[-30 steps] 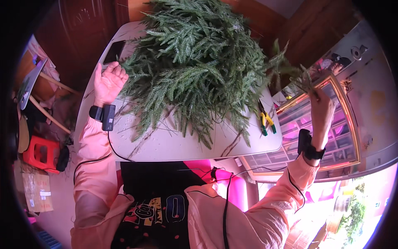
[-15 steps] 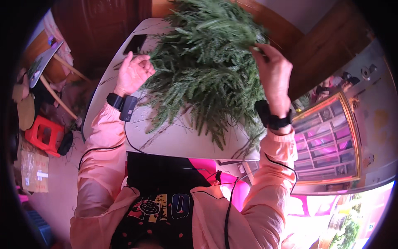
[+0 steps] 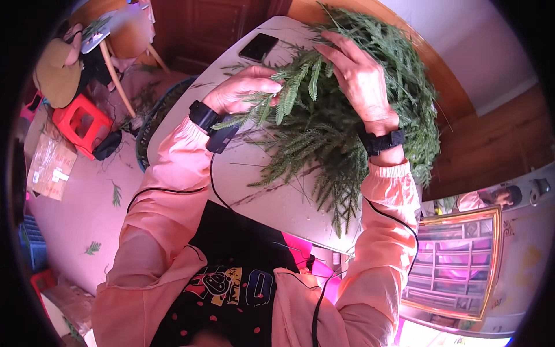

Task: Trimming and sorting small sprigs from evergreen branches using handheld shears.

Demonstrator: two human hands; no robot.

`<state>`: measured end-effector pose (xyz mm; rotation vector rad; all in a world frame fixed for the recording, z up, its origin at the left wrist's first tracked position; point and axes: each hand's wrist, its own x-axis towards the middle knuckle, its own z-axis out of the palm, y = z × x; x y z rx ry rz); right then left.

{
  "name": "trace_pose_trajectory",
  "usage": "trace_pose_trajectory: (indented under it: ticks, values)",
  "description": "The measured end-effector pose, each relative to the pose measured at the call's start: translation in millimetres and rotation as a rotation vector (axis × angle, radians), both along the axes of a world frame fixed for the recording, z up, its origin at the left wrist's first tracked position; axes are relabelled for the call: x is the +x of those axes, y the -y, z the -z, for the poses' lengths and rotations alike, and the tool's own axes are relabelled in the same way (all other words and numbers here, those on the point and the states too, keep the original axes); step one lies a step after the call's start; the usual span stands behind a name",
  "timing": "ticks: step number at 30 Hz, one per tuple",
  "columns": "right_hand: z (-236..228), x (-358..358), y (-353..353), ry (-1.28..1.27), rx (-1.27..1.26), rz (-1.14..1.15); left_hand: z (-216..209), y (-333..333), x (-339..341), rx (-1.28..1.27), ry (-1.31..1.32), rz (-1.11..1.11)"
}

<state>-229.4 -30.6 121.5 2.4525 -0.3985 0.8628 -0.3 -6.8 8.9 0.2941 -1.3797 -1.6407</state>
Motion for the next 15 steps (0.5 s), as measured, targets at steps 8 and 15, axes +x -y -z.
trace_pose_trajectory:
  ticks: [8, 15]
  values:
    - [22, 36, -38, 0.426, 0.114, -0.11, -15, -4, 8, 0.139, 0.027, -0.451]
    - [65, 46, -32, 0.141, 0.249, -0.217, -16, -6, 11, 0.155, -0.103, -0.71]
